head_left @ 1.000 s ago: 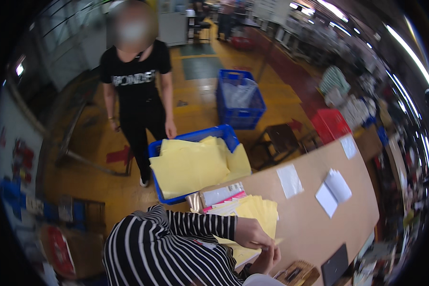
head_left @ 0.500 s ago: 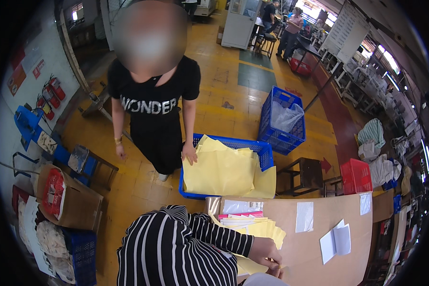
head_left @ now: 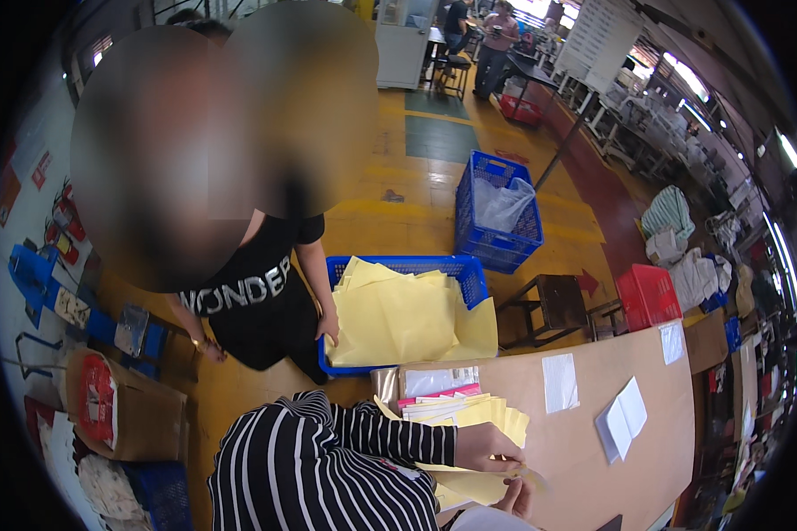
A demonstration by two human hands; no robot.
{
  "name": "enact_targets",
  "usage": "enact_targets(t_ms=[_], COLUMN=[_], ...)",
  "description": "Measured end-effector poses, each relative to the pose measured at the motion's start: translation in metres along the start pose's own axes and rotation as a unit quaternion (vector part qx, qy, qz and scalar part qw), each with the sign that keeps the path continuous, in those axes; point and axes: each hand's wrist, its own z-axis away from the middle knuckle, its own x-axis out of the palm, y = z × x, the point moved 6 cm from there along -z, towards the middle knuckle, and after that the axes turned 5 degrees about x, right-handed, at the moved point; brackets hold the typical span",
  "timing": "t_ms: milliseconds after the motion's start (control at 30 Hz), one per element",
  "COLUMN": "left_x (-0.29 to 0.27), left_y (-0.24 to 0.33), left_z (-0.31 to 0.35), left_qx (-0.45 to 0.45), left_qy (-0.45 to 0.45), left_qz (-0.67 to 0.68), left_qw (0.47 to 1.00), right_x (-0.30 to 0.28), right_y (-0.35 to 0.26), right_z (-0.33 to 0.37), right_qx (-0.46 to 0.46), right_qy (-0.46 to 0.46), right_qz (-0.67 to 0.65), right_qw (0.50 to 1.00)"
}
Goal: The person repeatedly picks yellow paper sheets and white ribbons, places the ribbons on the sheets, and stacks them in a blue basket. The person also handles a black bag and a power adapter, placing them on the table.
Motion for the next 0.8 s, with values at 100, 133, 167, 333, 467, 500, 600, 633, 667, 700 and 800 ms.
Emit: enact_targets(t_ms=[100,133,167,333,467,500,600,633,667,700,800], left_x=[0.005,0.006,0.007,0.009,0.009,0.008,0.008,0.008,0.008,0.008,0.007], left_y=[0.002,0.004,0.005,0.004,0.005,0.006,0.007,0.008,0.008,0.008,0.009], left_z=[0.001,0.001,0.002,0.005,0.005,0.005,0.004,0.004,0.004,0.004,0.005], left_qx=[0.005,0.017,0.028,0.028,0.032,0.034,0.038,0.039,0.034,0.029,0.013], left_qy=[-0.022,-0.023,-0.023,-0.026,-0.031,-0.029,-0.018,-0.013,-0.010,-0.007,-0.007], left_qz=[0.001,-0.005,-0.011,0.001,-0.013,-0.018,-0.014,-0.010,0.000,0.009,0.024], left_qw=[1.000,1.000,0.999,0.999,0.999,0.999,0.999,0.999,0.999,1.000,1.000], right_x=[-0.001,-0.001,-0.003,-0.011,-0.009,-0.008,-0.007,-0.007,-0.007,-0.007,-0.009], right_y=[-0.001,-0.001,0.000,0.008,0.005,0.002,-0.002,-0.003,-0.005,-0.007,-0.011], right_z=[0.003,0.004,0.005,0.010,0.011,0.011,0.011,0.011,0.012,0.012,0.013], right_qx=[-0.004,-0.005,-0.003,0.024,-0.035,-0.063,-0.104,-0.112,-0.124,-0.137,-0.139], right_qy=[0.005,0.009,0.016,0.083,0.067,0.063,0.061,0.064,0.065,0.068,0.076], right_qz=[0.010,0.011,0.013,0.025,0.059,0.075,0.106,0.109,0.117,0.121,0.125], right_qw=[1.000,1.000,1.000,0.996,0.995,0.993,0.987,0.986,0.983,0.981,0.979])
